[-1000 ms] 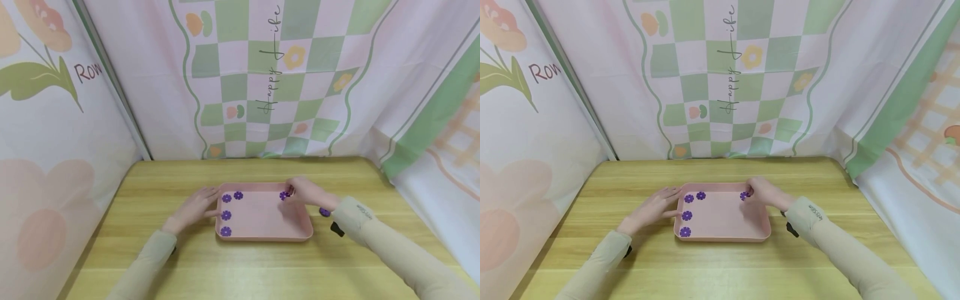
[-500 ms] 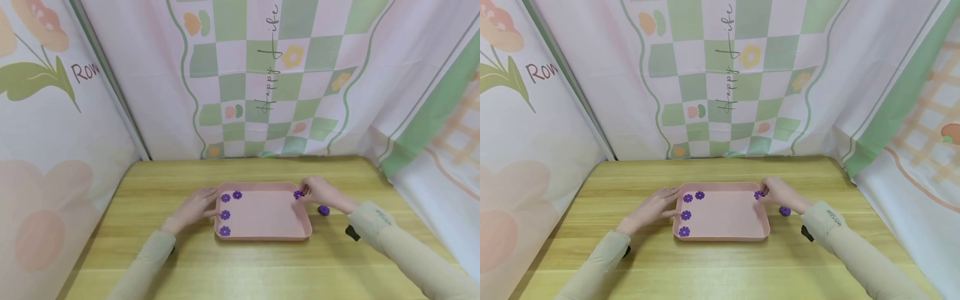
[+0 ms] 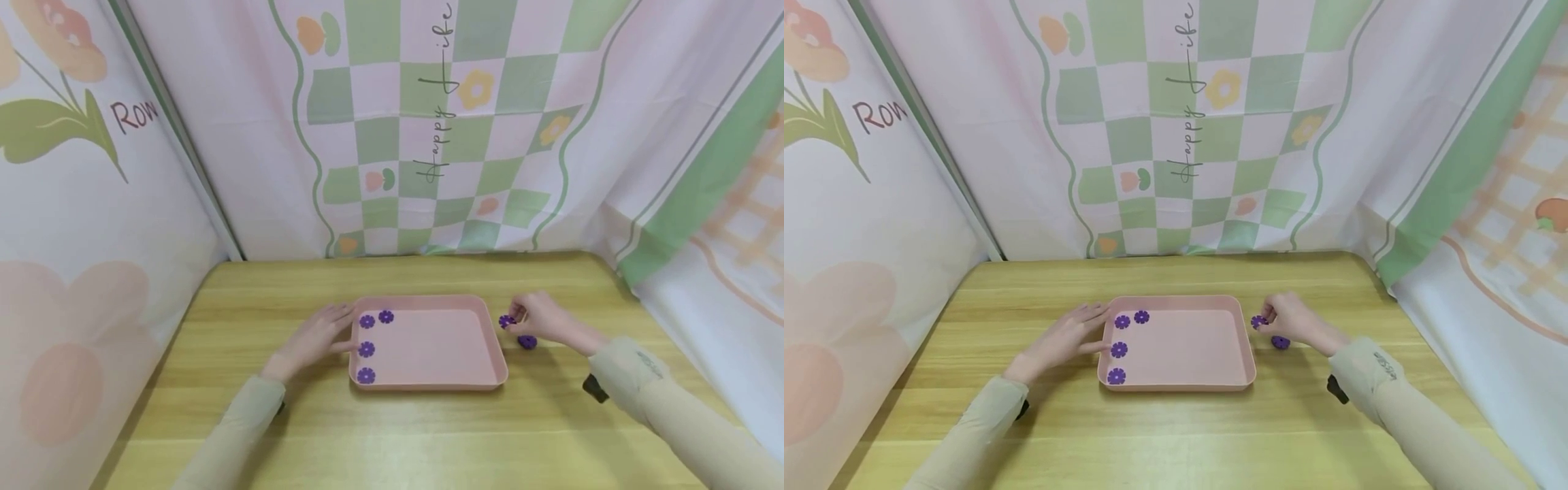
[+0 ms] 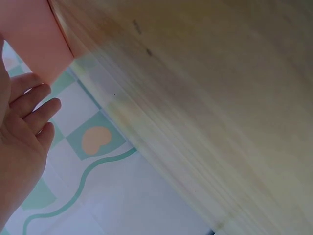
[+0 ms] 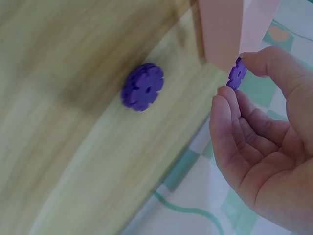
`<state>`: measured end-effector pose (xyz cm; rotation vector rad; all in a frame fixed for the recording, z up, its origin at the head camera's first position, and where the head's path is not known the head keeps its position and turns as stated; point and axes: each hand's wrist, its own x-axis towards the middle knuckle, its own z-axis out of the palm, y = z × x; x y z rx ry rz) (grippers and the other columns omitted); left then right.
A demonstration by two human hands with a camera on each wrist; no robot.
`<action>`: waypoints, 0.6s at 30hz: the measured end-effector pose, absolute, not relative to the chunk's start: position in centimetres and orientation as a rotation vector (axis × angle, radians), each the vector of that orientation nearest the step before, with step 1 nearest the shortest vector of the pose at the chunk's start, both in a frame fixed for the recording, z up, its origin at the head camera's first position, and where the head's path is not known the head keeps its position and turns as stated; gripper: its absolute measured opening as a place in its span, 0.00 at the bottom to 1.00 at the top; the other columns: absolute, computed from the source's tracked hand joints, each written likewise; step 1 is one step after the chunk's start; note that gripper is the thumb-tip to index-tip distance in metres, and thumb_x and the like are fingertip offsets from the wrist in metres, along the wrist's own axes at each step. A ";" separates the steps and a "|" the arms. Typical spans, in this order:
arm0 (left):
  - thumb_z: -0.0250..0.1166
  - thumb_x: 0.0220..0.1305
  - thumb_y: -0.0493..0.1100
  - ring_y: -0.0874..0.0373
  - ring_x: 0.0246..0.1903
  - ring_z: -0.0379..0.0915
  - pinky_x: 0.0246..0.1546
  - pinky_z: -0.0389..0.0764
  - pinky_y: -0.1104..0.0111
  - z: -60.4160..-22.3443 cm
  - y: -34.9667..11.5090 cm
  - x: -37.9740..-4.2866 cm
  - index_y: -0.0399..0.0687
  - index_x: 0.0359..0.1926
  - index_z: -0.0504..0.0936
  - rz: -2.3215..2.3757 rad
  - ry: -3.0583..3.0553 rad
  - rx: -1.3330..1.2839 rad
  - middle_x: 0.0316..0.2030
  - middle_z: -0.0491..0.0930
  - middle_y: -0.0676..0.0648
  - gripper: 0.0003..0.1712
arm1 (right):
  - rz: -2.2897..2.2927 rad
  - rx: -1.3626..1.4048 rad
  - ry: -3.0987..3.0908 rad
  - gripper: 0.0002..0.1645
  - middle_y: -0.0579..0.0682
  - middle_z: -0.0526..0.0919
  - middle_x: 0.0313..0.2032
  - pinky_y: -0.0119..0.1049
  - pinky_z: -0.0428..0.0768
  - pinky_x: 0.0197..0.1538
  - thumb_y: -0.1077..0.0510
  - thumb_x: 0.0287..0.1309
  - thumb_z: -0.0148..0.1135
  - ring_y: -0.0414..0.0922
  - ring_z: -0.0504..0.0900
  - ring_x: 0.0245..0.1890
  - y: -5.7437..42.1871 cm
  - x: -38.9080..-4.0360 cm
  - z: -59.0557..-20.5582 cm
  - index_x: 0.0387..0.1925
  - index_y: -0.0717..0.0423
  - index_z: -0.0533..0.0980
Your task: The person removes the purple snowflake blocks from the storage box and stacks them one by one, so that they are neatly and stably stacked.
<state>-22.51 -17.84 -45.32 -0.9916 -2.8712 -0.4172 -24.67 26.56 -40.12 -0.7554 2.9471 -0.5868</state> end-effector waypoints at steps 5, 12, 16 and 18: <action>0.65 0.65 0.56 0.37 0.72 0.60 0.74 0.59 0.42 -45.3 -17.9 -22.5 0.38 0.70 0.65 -0.426 -2.871 -0.998 0.71 0.65 0.36 0.41 | -0.578 -0.733 2.949 0.12 0.53 0.85 0.25 0.28 0.83 0.29 0.61 0.42 0.75 0.39 0.80 0.24 27.4 -24.3 -40.4 0.27 0.63 0.79; 0.64 0.65 0.58 0.38 0.72 0.61 0.75 0.59 0.43 -45.4 -17.9 -22.7 0.39 0.71 0.65 -0.413 -2.863 -1.002 0.71 0.65 0.36 0.42 | -0.577 -0.672 2.941 0.13 0.53 0.85 0.25 0.31 0.84 0.30 0.61 0.42 0.76 0.40 0.81 0.25 28.6 -23.9 -41.1 0.27 0.64 0.79; 0.64 0.65 0.58 0.37 0.71 0.62 0.74 0.60 0.43 -45.6 -18.0 -22.8 0.38 0.70 0.66 -0.396 -2.851 -1.008 0.70 0.66 0.36 0.42 | -0.565 -0.607 2.932 0.14 0.51 0.85 0.25 0.32 0.84 0.31 0.59 0.43 0.76 0.40 0.81 0.25 29.1 -23.7 -41.5 0.27 0.62 0.79; 0.64 0.65 0.59 0.37 0.71 0.62 0.74 0.60 0.43 -45.6 -18.1 -22.8 0.39 0.70 0.66 -0.390 -2.850 -1.008 0.70 0.66 0.36 0.42 | -0.559 -0.578 2.932 0.14 0.51 0.85 0.25 0.33 0.84 0.31 0.58 0.42 0.77 0.40 0.81 0.25 29.4 -23.7 -41.8 0.27 0.62 0.79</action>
